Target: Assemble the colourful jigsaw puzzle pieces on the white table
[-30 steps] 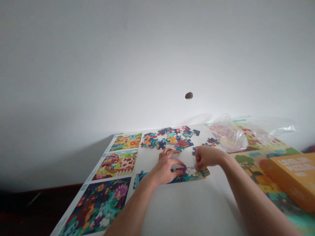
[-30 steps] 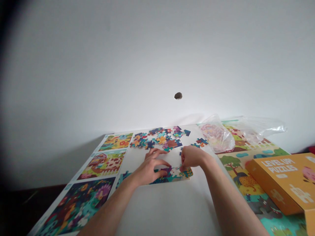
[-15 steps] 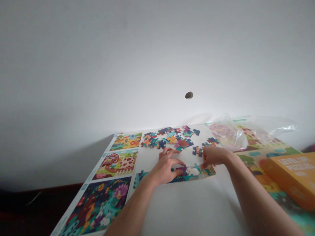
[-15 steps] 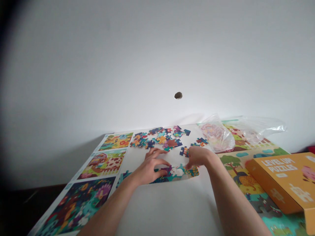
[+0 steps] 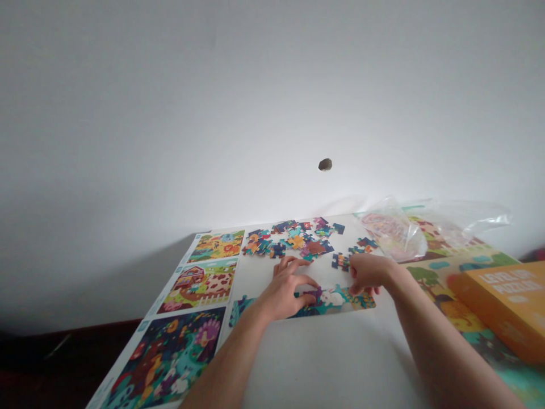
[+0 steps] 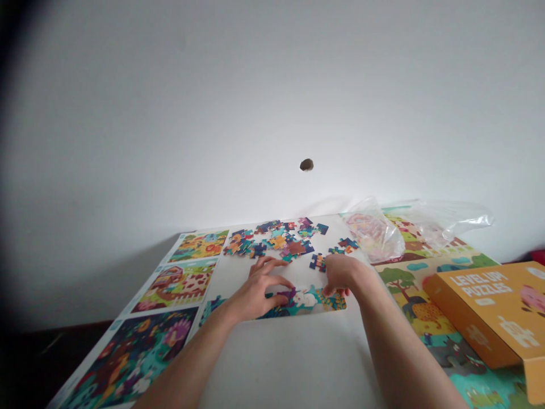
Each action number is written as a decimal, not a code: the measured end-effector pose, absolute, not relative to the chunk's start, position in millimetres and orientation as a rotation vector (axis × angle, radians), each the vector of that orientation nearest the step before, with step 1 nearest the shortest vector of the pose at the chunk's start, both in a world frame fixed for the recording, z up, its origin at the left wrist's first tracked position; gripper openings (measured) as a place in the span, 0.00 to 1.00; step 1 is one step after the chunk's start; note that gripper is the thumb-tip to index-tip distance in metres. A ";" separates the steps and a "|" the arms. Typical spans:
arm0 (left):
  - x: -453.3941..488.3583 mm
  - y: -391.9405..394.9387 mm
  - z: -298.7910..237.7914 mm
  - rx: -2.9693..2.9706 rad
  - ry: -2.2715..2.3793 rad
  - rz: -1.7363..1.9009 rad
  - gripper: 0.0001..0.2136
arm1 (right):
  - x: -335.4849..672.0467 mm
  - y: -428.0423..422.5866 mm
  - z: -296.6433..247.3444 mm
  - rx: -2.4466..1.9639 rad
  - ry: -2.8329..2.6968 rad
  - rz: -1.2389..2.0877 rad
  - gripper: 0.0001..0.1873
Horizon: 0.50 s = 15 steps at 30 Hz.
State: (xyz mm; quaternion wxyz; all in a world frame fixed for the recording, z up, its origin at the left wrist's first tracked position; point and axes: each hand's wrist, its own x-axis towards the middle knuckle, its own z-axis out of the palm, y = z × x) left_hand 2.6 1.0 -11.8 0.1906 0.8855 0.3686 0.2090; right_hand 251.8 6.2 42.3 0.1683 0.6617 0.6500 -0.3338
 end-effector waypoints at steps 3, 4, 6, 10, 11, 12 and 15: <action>2.6 0.6 -11.8 2.487 1.047 0.586 0.10 | 251.1 5.2 39.3 1.895 1.900 -0.934 0.13; 2.8 0.4 -11.6 2.489 1.047 0.583 0.10 | 250.4 4.6 38.8 1.900 1.919 -0.924 0.12; 3.1 0.1 -11.1 2.494 1.046 0.580 0.10 | 248.4 3.5 38.5 1.917 1.913 -0.955 0.09; 4.0 -0.3 -9.8 2.495 1.046 0.574 0.11 | 244.3 2.7 37.5 1.948 1.808 -1.095 0.05; 4.1 -0.4 -9.5 2.495 1.046 0.573 0.11 | 243.6 2.8 37.1 1.948 1.790 -1.113 0.05; 4.2 -0.4 -9.3 2.494 1.046 0.570 0.11 | 243.0 2.8 36.8 1.946 1.782 -1.124 0.05; 4.0 -0.4 -9.2 2.489 1.051 0.558 0.11 | 240.5 2.1 36.5 1.960 1.824 -1.096 0.12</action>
